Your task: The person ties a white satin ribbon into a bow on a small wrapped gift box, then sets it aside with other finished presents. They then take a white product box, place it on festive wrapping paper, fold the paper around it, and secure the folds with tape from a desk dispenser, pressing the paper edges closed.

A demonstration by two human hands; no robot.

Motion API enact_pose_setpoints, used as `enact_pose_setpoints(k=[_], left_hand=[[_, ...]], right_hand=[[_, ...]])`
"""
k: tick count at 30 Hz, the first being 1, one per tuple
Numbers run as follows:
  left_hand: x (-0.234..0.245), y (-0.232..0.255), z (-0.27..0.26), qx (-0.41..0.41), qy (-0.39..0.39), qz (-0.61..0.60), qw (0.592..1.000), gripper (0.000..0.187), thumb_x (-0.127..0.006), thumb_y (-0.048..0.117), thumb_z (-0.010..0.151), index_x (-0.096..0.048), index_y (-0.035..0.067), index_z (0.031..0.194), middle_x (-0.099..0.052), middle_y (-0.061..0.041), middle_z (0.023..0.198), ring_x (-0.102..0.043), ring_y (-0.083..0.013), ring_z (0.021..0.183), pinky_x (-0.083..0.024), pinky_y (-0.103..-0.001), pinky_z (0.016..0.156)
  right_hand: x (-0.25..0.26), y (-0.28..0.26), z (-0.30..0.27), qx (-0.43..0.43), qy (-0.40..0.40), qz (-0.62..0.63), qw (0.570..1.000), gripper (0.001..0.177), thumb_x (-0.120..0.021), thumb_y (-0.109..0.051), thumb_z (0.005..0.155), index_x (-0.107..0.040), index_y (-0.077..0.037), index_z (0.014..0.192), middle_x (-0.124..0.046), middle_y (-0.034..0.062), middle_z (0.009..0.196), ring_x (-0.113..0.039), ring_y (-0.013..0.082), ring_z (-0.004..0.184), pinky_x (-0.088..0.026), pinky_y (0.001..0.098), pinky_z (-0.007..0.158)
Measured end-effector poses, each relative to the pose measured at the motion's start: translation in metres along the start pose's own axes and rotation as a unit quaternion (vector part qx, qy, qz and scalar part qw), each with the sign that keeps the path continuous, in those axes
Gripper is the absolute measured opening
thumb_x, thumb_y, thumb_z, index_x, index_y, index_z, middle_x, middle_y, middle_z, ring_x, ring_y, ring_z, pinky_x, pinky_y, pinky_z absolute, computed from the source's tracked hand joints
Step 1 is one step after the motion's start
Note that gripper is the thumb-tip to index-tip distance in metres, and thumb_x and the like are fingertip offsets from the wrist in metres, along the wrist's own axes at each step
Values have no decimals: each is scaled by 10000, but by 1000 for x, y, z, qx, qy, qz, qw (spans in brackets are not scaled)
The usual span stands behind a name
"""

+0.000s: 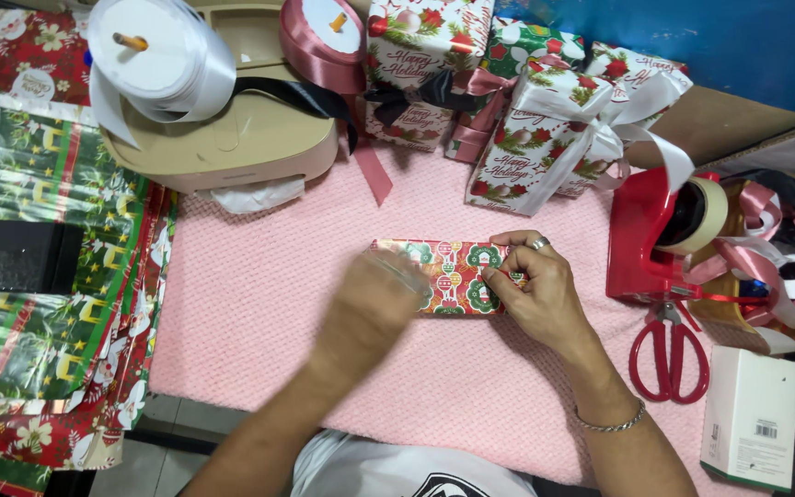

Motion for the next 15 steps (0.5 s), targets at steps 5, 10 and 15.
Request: enact_pose_setpoints(k=[5, 10, 15], left_hand=[[-11, 51, -5, -11, -14, -135, 991, 454, -665, 250, 932, -625, -96, 1224, -620, -270, 1231, -569, -383, 1157, -463, -486, 1010], [-20, 53, -7, 23, -25, -78, 996, 520, -651, 263, 957, -566, -97, 1322, -558, -323, 1350, -522, -429, 1263, -434, -499, 1073], [-28, 54, -7, 43, -44, -103, 993, 522, -652, 269, 943, -563, -89, 1314, -549, -340, 1351, -514, -458, 1263, -411, -529, 1086]], right_hand=[[1, -1, -1, 2, 6, 12, 1000, 200, -751, -64, 833, -607, 25, 727, -701, 187, 1132, -698, 223, 958, -562, 338, 788], [3, 8, -3, -3, 4, 36, 999, 216, -773, -101, 836, -621, 14, 734, -720, 176, 1151, -703, 208, 958, -558, 333, 794], [26, 18, -3, -21, 23, 50, 998, 356, -827, -166, 833, -590, 9, 634, -722, 162, 1138, -694, 182, 925, -562, 309, 758]])
Point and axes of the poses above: each hand's wrist, its own z-axis towards the middle knuckle, its own x-axis out of the back of the hand, y = z × x, the point moved 10 cm from there along z, towards the middle knuckle
